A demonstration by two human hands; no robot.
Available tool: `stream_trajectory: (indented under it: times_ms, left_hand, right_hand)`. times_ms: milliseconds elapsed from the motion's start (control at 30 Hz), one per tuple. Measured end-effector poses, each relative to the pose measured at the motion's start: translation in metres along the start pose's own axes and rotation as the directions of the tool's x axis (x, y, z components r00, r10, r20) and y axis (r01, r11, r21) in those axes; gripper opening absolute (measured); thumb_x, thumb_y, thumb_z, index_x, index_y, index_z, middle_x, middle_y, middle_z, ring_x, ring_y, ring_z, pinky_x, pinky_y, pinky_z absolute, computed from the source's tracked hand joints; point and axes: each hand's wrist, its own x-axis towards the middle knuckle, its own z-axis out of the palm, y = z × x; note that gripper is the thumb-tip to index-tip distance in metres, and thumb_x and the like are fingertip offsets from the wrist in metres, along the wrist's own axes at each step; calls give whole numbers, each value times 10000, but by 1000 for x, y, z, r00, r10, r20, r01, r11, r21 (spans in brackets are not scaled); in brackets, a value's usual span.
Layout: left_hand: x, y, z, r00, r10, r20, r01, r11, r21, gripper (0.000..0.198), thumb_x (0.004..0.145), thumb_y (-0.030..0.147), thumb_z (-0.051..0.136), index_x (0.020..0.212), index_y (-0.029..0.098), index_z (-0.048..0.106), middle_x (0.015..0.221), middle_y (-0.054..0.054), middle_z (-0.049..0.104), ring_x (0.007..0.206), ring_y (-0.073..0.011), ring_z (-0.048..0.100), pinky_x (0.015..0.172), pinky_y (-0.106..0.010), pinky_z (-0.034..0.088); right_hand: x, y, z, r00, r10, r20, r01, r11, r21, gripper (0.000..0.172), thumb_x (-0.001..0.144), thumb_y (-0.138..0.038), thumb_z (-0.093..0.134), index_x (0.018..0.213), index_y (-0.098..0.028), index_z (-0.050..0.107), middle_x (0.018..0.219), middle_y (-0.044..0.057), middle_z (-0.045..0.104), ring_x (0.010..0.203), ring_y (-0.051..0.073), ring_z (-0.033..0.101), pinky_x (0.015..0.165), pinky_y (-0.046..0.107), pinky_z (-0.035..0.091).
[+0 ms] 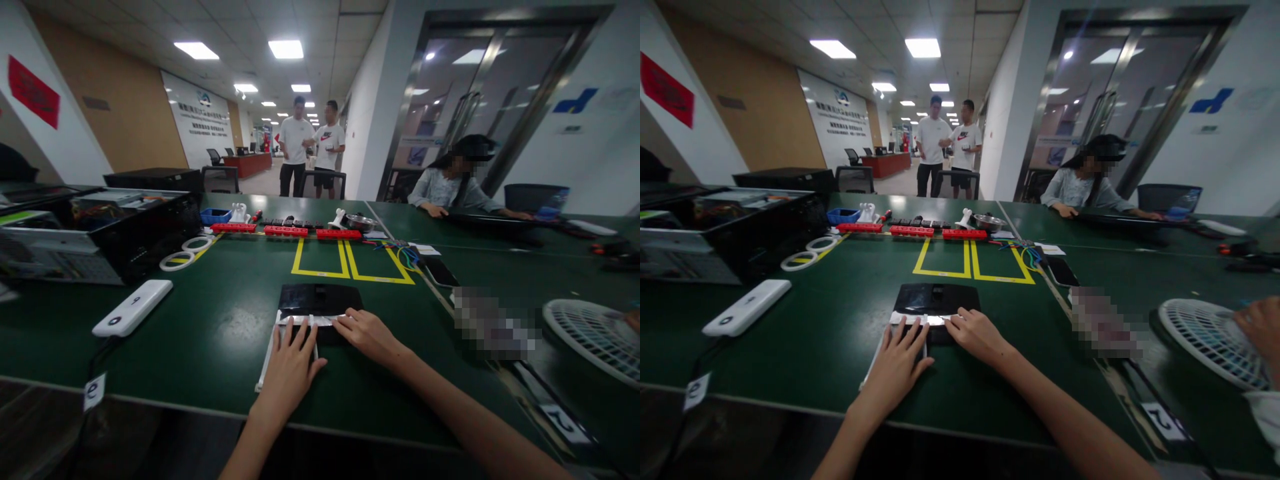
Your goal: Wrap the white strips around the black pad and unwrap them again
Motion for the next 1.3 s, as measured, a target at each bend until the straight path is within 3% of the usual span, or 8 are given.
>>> stream_trajectory:
  times_ms: [533, 700, 833, 1033, 1167, 1300]
  left_hand:
    - [0, -1, 3, 995, -20, 96, 23, 999, -32, 590, 870, 450, 494, 1381, 177, 385, 1438, -105, 396, 1337, -388, 257, 1035, -619, 231]
    - [0, -4, 4, 995, -9, 99, 13, 999, -41, 579, 882, 445, 471, 1389, 183, 373, 1448, -95, 380, 1338, -390, 253, 1031, -621, 241]
    - [-2, -5, 7, 996, 11, 88, -8, 999, -43, 577, 882, 453, 460, 1392, 201, 366, 1455, -89, 370, 1343, -387, 243, 1032, -618, 241]
    - [-4, -7, 9, 996, 24, 90, -20, 999, -47, 598, 879, 458, 453, 1406, 201, 337, 1465, -102, 350, 1352, -381, 225, 1033, -628, 223]
    - [-4, -7, 8, 996, 23, 86, -19, 999, -50, 586, 881, 447, 452, 1403, 206, 344, 1459, -103, 361, 1354, -374, 227, 1034, -622, 227]
    - [-3, -6, 5, 995, 10, 103, -5, 999, -47, 580, 878, 449, 456, 1391, 191, 372, 1455, -98, 369, 1344, -379, 249, 1039, -605, 236]
  right_hand:
    - [0, -1, -3, 998, -19, 61, 15, 998, 63, 262, 877, -82, 427, 1058, -110, 614, 935, 116, 664, 832, 205, 566, 633, 299, 457]
    - [1, 0, -6, 991, 14, 136, -38, 983, 182, 293, 851, -63, 445, 1075, -136, 619, 1007, 115, 674, 835, 195, 598, 658, 296, 486]
    - [-3, 4, -17, 969, 72, 236, -153, 926, 345, 328, 863, -149, 450, 1157, -157, 596, 1162, 122, 630, 961, 228, 624, 803, 361, 501]
    - [-15, 15, -27, 935, 33, 353, -249, 769, 588, 565, 797, -168, 538, 1344, -266, 440, 1372, 74, 455, 1206, 231, 482, 986, 383, 395]
    - [-20, 20, -25, 930, 24, 366, -275, 707, 652, 611, 772, -167, 562, 1361, -252, 421, 1406, 72, 404, 1258, 234, 421, 1024, 377, 347]
    - [-18, 21, -26, 925, 45, 377, -300, 695, 653, 561, 782, -188, 561, 1332, -240, 463, 1384, 72, 440, 1216, 236, 473, 1003, 368, 364]
